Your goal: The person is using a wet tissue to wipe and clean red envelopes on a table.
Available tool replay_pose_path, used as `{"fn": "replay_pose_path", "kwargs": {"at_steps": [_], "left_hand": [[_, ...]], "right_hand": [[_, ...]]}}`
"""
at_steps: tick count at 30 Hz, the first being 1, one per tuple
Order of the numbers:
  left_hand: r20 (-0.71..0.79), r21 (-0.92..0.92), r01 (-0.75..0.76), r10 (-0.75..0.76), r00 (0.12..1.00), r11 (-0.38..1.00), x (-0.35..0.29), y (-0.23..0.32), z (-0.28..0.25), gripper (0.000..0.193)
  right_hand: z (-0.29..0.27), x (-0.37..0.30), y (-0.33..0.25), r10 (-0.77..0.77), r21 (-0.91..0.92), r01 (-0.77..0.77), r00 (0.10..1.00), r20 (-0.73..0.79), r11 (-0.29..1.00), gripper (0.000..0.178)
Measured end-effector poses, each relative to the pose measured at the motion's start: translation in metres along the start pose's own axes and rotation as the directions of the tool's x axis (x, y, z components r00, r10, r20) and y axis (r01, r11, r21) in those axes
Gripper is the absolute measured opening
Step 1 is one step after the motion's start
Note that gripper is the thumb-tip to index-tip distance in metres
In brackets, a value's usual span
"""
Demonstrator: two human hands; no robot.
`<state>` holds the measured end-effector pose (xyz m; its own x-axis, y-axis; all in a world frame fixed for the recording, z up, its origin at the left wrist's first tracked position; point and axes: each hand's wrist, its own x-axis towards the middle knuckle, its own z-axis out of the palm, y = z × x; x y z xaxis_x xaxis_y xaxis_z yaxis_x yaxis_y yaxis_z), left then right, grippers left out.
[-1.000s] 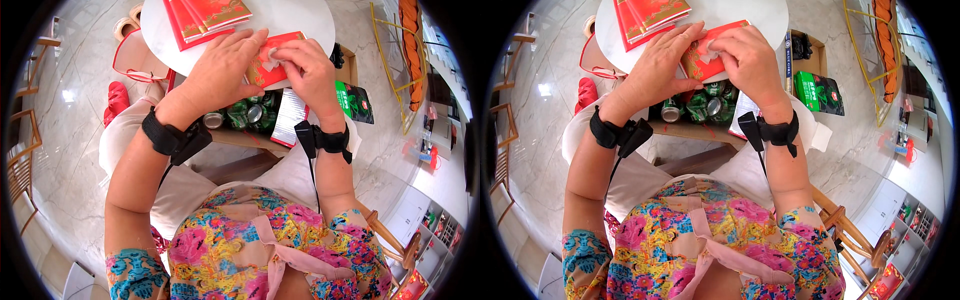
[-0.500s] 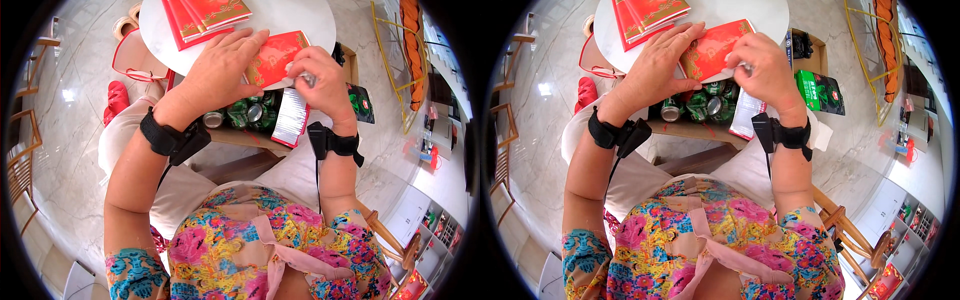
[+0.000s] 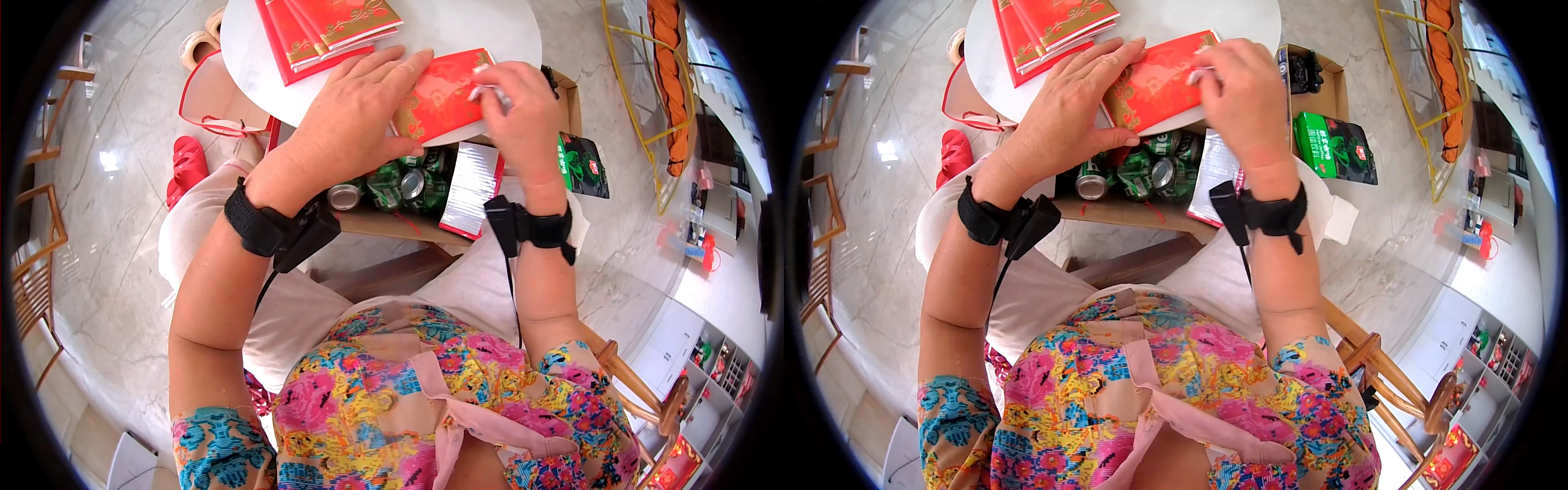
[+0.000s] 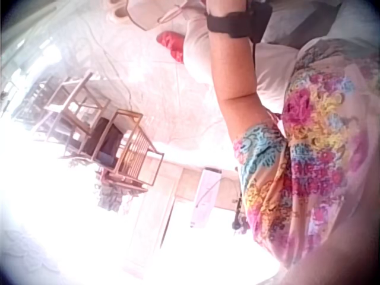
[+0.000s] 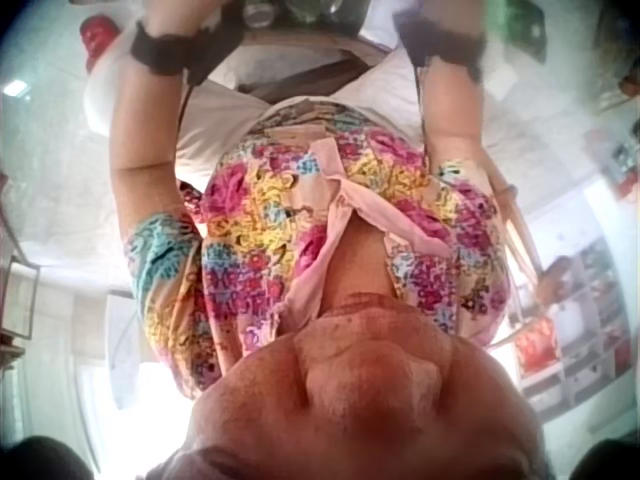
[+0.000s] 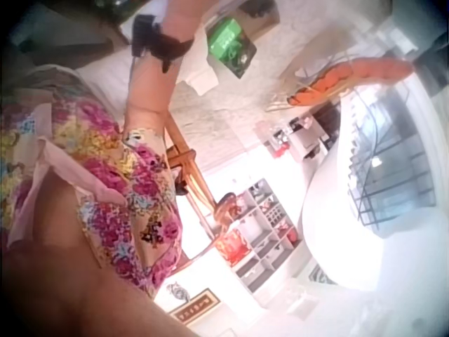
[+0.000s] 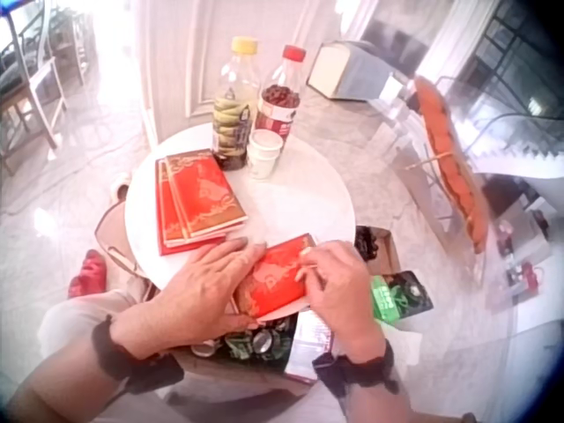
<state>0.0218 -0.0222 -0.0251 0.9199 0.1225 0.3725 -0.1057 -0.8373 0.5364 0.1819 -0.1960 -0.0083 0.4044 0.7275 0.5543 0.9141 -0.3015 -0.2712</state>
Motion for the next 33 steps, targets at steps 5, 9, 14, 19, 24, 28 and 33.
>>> {"fn": "replay_pose_path", "kwargs": {"at_steps": [5, 9, 14, 19, 24, 28, 33], "left_hand": [[0.003, -0.008, -0.004, 0.004, 1.0, 1.0, -0.003, 0.0, -0.003, 0.099], [-0.011, -0.004, -0.028, 0.028, 1.0, 1.0, 0.0, 0.0, 0.0, 0.099], [-0.009, -0.024, -0.005, 0.005, 1.0, 1.0, -0.001, 0.001, 0.0, 0.099], [-0.028, -0.054, -0.012, 0.01, 1.0, 0.998, -0.001, 0.002, 0.0, 0.101], [-0.036, -0.062, 0.0, -0.003, 0.999, 0.998, 0.0, 0.003, 0.001, 0.107], [-0.04, -0.105, 0.018, -0.022, 0.999, 0.994, 0.0, 0.002, 0.002, 0.107], [-0.041, -0.053, 0.001, -0.003, 0.999, 0.999, -0.001, 0.002, 0.003, 0.103]], "right_hand": [[0.008, 0.008, -0.016, -0.117, 0.126, 0.108, 0.991, 0.062, 0.986, 0.011], [0.007, 0.011, 0.012, 0.055, -0.047, -0.054, 0.998, 0.028, 0.997, 0.012], [0.017, 0.01, -0.025, -0.111, 0.116, 0.109, 0.994, 0.011, 0.987, 0.017], [0.018, 0.013, -0.029, -0.192, 0.169, 0.184, 0.981, 0.032, 0.968, 0.019], [0.024, 0.015, -0.025, -0.204, 0.106, 0.203, 0.979, -0.009, 0.973, 0.021], [0.026, 0.013, -0.038, -0.296, 0.201, 0.287, 0.955, 0.016, 0.937, 0.02], [0.016, 0.017, -0.008, -0.189, -0.03, 0.191, 0.981, 0.044, 0.981, 0.017]]}}
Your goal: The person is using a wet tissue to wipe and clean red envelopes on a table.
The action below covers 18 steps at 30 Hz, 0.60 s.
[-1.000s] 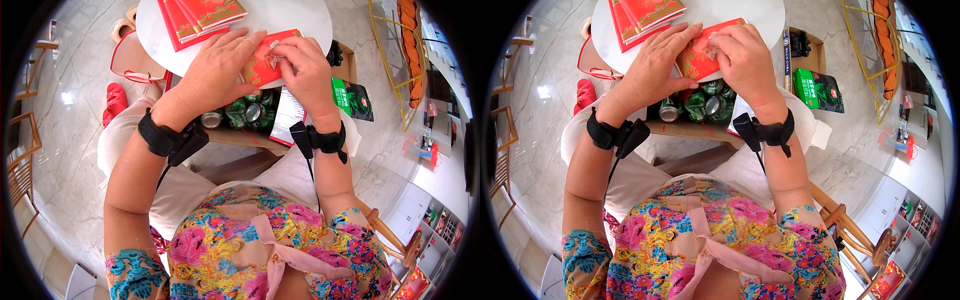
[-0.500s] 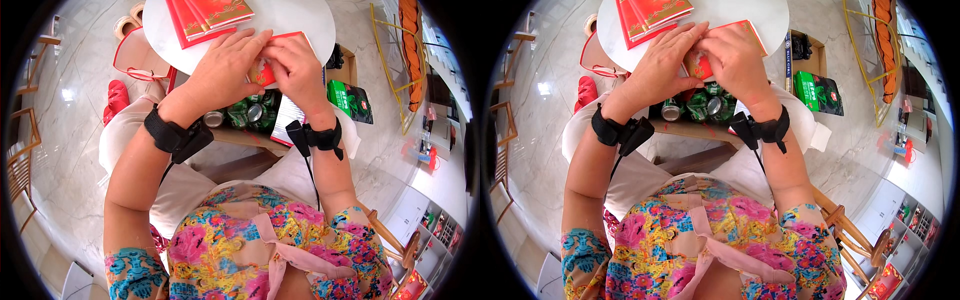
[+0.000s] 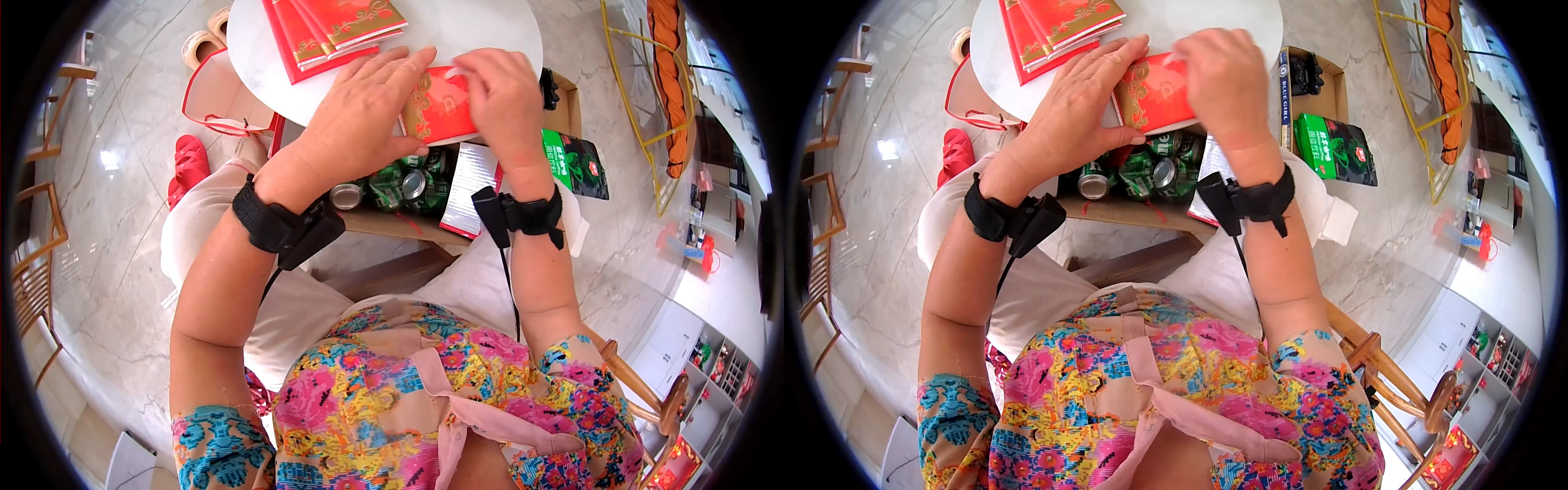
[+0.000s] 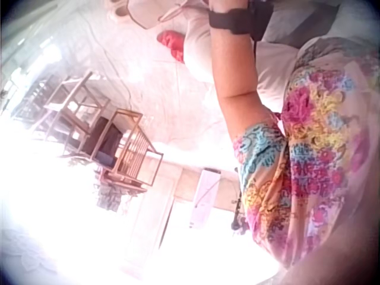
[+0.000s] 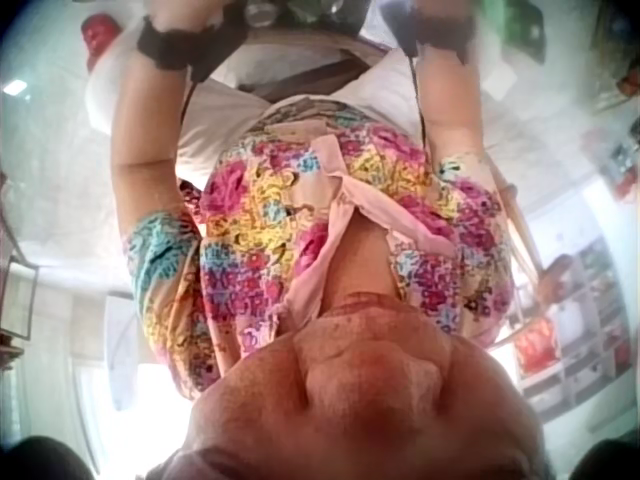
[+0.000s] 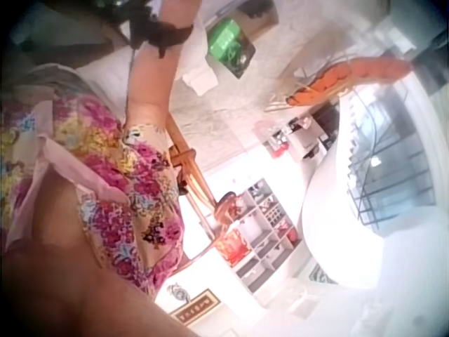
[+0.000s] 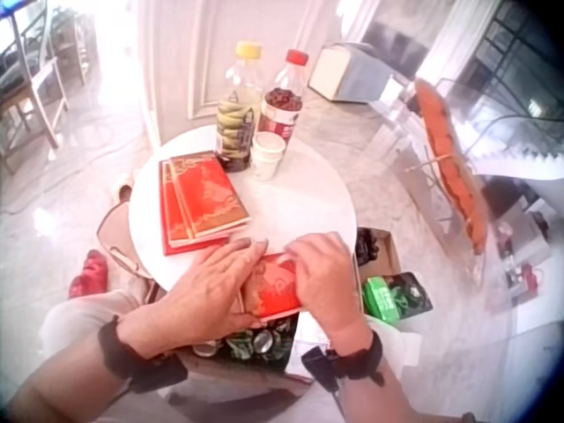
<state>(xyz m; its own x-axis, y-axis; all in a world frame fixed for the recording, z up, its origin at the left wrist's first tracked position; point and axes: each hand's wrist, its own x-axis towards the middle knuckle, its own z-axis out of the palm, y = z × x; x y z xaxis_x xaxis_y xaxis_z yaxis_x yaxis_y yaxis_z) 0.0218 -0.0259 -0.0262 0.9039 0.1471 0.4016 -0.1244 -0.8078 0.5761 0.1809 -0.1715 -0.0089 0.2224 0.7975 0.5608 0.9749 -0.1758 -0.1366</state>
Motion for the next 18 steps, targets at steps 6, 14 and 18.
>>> {"fn": "replay_pose_path", "kwargs": {"at_steps": [6, 14, 18], "left_hand": [[0.064, 0.124, -0.063, 0.055, 0.996, 0.99, -0.002, -0.003, -0.002, 0.085], [0.039, 0.191, -0.047, 0.04, 0.998, 0.98, -0.001, 0.004, 0.001, 0.079], [0.041, 0.184, -0.029, 0.022, 0.999, 0.983, -0.002, 0.002, 0.003, 0.08]], "right_hand": [[0.002, -0.003, -0.009, 0.063, 0.046, -0.062, 0.998, -0.009, 0.997, 0.014], [-0.008, -0.007, 0.011, 0.202, -0.065, -0.205, 0.978, -0.046, 0.977, 0.012], [-0.006, -0.008, -0.018, 0.174, 0.104, -0.173, 0.985, -0.007, 0.979, 0.015]]}}
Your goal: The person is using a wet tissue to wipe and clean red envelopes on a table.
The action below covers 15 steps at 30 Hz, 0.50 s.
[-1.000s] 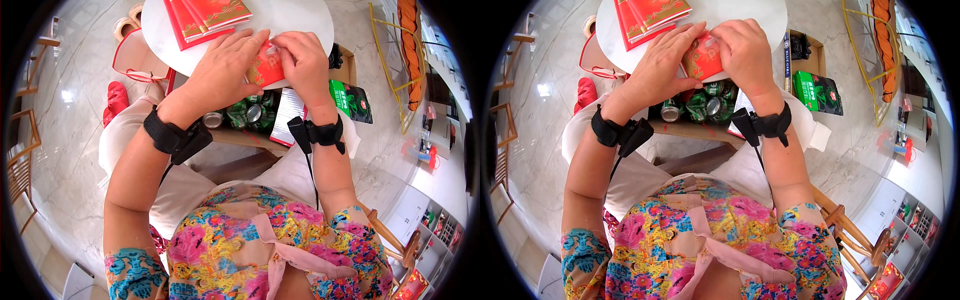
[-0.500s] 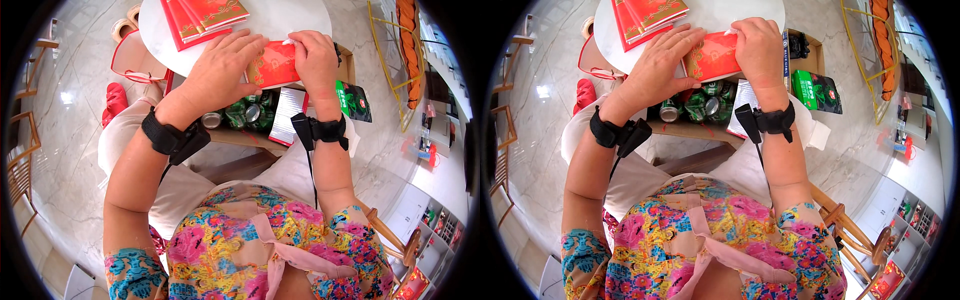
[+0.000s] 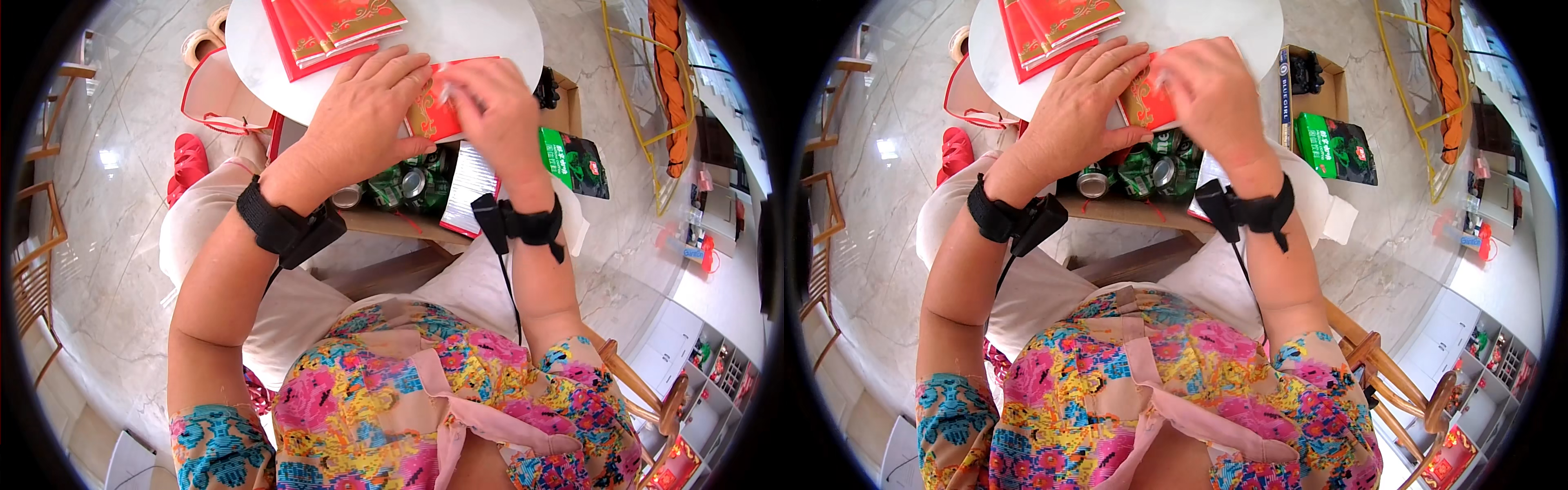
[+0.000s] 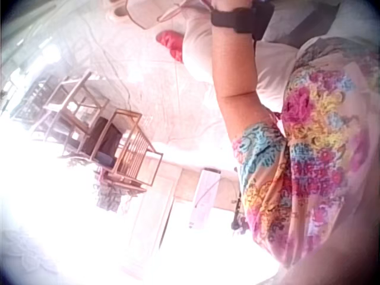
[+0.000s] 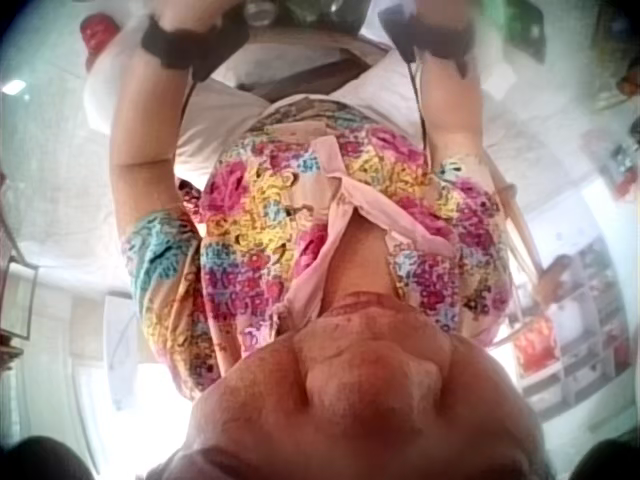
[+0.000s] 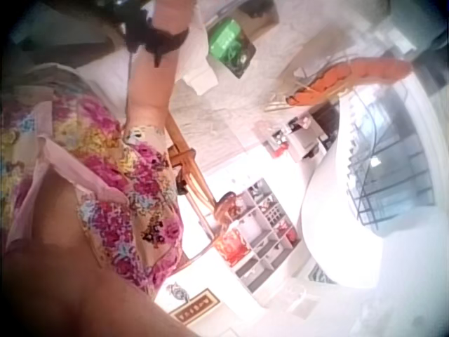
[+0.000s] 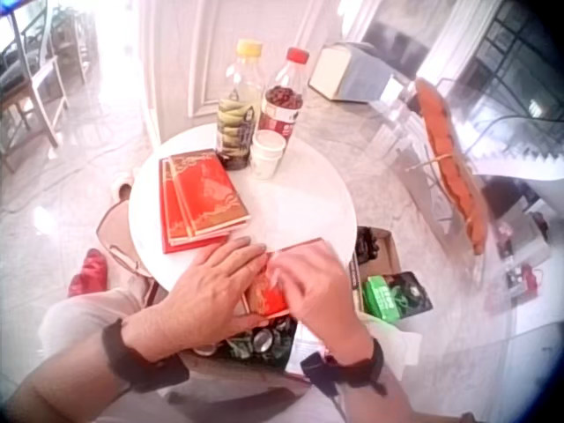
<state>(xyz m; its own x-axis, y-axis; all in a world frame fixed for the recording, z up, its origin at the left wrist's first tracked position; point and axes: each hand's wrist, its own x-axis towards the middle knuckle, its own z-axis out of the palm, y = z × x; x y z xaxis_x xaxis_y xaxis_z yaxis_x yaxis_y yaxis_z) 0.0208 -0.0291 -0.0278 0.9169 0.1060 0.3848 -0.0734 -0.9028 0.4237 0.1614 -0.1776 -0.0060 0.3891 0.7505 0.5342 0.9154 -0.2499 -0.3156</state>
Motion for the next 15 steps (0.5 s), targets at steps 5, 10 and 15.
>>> {"fn": "replay_pose_path", "kwargs": {"at_steps": [5, 10, 15], "left_hand": [[-0.012, 0.011, -0.005, 0.006, 1.0, 1.0, 0.0, 0.003, -0.003, 0.08], [-0.009, 0.011, -0.008, 0.008, 1.0, 1.0, 0.002, 0.002, 0.0, 0.079], [-0.008, 0.02, -0.01, 0.01, 1.0, 1.0, 0.001, 0.0, -0.001, 0.078]], "right_hand": [[-0.008, 0.001, -0.002, -0.187, 0.082, 0.181, 0.98, 0.074, 0.98, 0.019], [-0.015, -0.001, 0.026, 0.029, -0.114, -0.032, 0.999, -0.033, 0.993, 0.016], [-0.003, -0.009, -0.013, -0.196, 0.142, 0.184, 0.977, 0.079, 0.973, 0.016]]}}
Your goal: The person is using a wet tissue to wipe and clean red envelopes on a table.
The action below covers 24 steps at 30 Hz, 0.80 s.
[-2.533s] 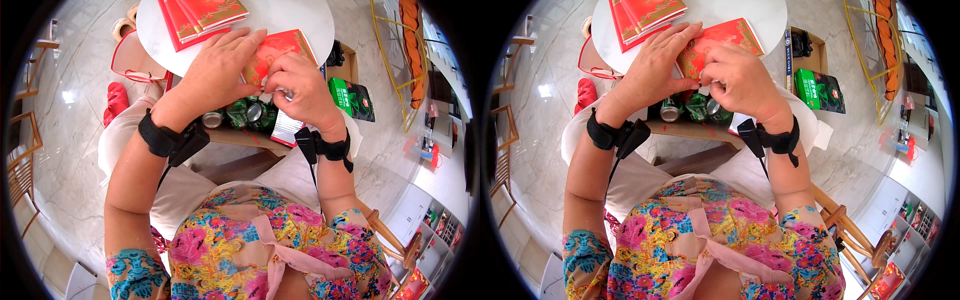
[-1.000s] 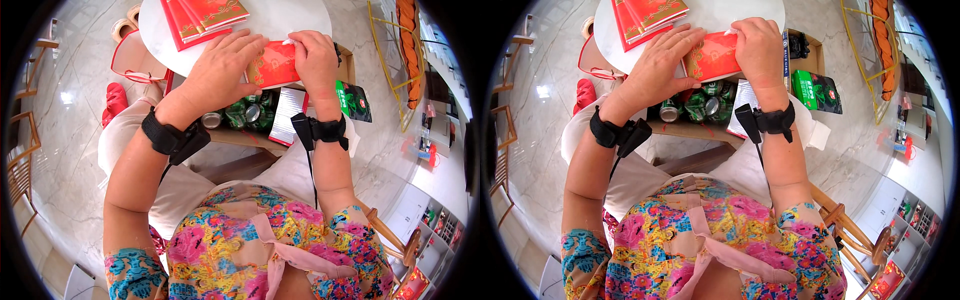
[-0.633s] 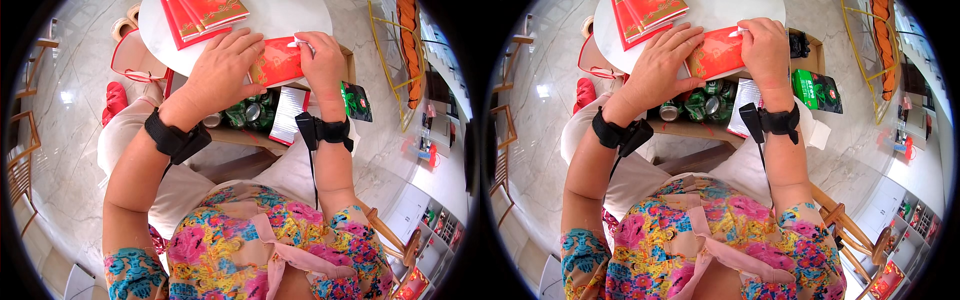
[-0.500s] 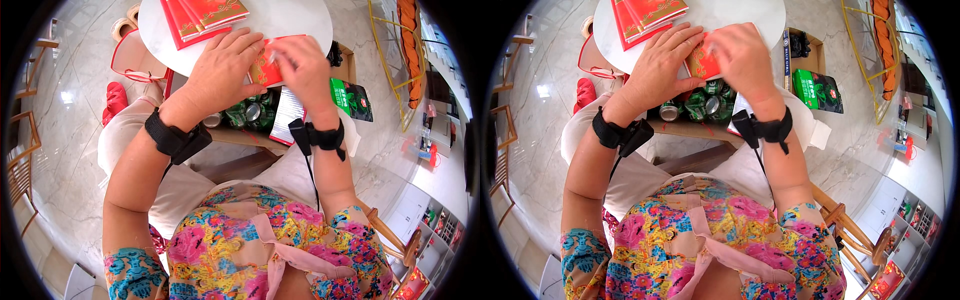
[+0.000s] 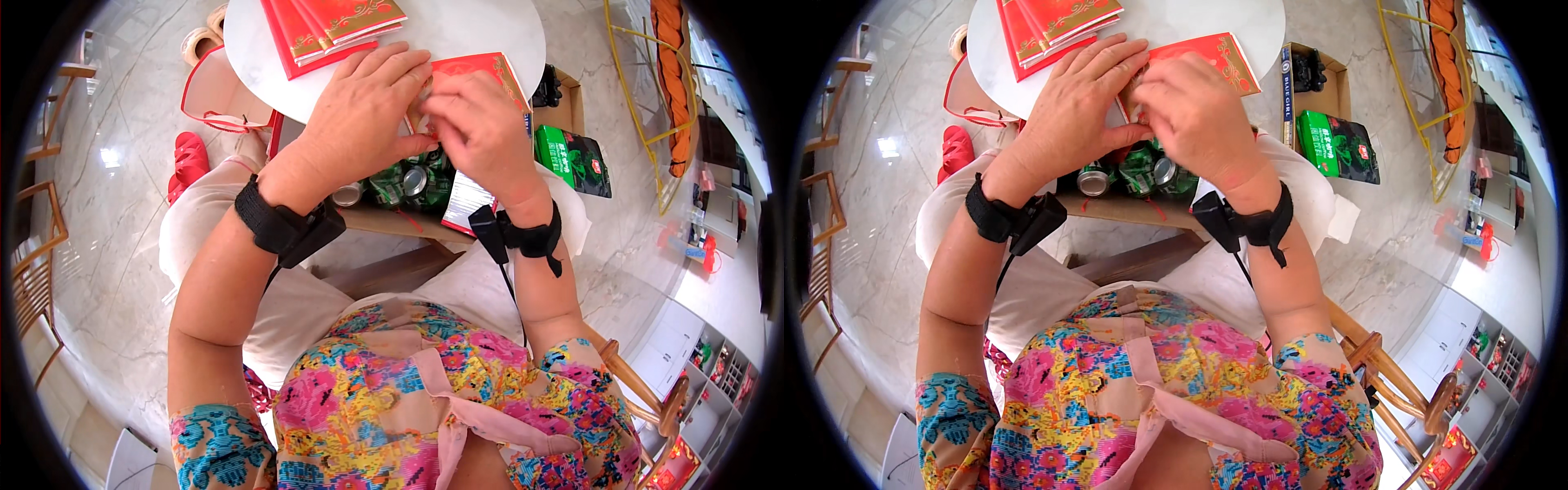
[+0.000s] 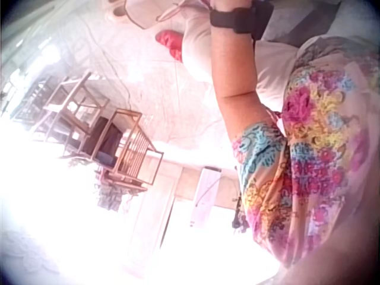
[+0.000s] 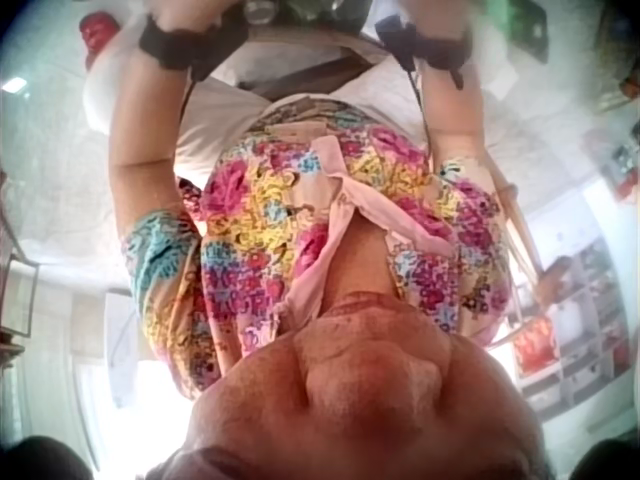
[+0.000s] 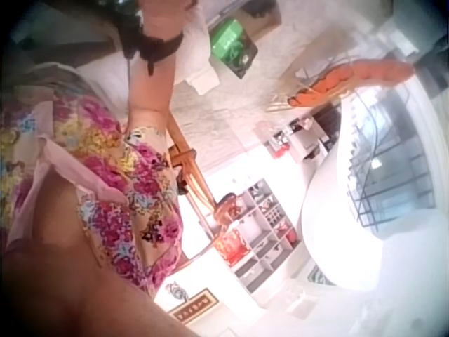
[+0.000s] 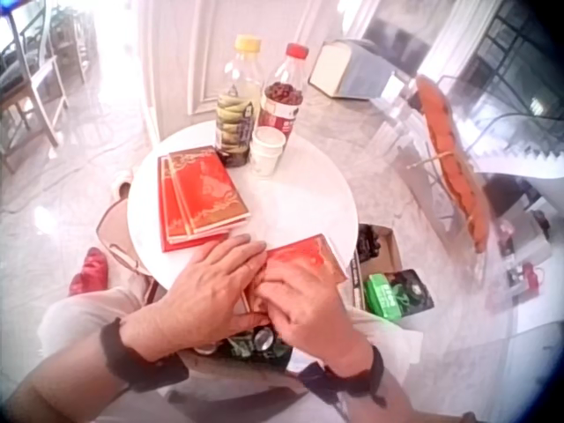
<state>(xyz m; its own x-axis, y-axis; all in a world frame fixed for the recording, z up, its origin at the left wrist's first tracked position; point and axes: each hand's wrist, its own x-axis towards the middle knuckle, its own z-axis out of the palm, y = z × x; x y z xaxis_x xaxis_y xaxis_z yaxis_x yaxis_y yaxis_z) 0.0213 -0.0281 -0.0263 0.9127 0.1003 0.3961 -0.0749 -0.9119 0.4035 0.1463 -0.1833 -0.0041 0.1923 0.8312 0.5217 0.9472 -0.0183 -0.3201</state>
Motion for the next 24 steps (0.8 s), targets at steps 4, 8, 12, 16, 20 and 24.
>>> {"fn": "replay_pose_path", "kwargs": {"at_steps": [4, 8, 12, 16, 20, 24], "left_hand": [[0.01, 0.017, 0.009, -0.009, 1.0, 1.0, 0.001, 0.001, -0.002, 0.078], [0.018, 0.039, 0.0, -0.001, 1.0, 0.999, 0.002, 0.002, -0.002, 0.078], [0.018, 0.052, -0.002, 0.001, 1.0, 0.999, 0.001, 0.002, 0.0, 0.078], [0.007, 0.034, 0.008, -0.008, 1.0, 0.999, 0.0, 0.001, -0.001, 0.078], [-0.002, 0.044, 0.006, -0.006, 1.0, 0.999, 0.003, 0.004, -0.001, 0.077], [0.006, 0.051, 0.011, -0.011, 1.0, 0.999, 0.002, 0.003, -0.001, 0.077]], "right_hand": [[-0.016, -0.002, 0.02, 0.041, -0.049, -0.04, 0.999, 0.025, 0.998, 0.016], [-0.03, -0.011, 0.042, 0.267, -0.222, -0.278, 0.96, -0.079, 0.935, 0.012], [-0.024, -0.007, 0.023, 0.132, -0.086, -0.135, 0.991, -0.033, 0.987, 0.012], [-0.015, -0.003, 0.001, 0.027, 0.017, -0.028, 0.995, 0.094, 0.999, 0.012], [-0.028, -0.006, 0.028, 0.178, -0.184, -0.181, 0.983, -0.032, 0.966, 0.011], [-0.023, -0.006, 0.022, 0.196, -0.158, -0.201, 0.98, -0.041, 0.967, 0.011]]}}
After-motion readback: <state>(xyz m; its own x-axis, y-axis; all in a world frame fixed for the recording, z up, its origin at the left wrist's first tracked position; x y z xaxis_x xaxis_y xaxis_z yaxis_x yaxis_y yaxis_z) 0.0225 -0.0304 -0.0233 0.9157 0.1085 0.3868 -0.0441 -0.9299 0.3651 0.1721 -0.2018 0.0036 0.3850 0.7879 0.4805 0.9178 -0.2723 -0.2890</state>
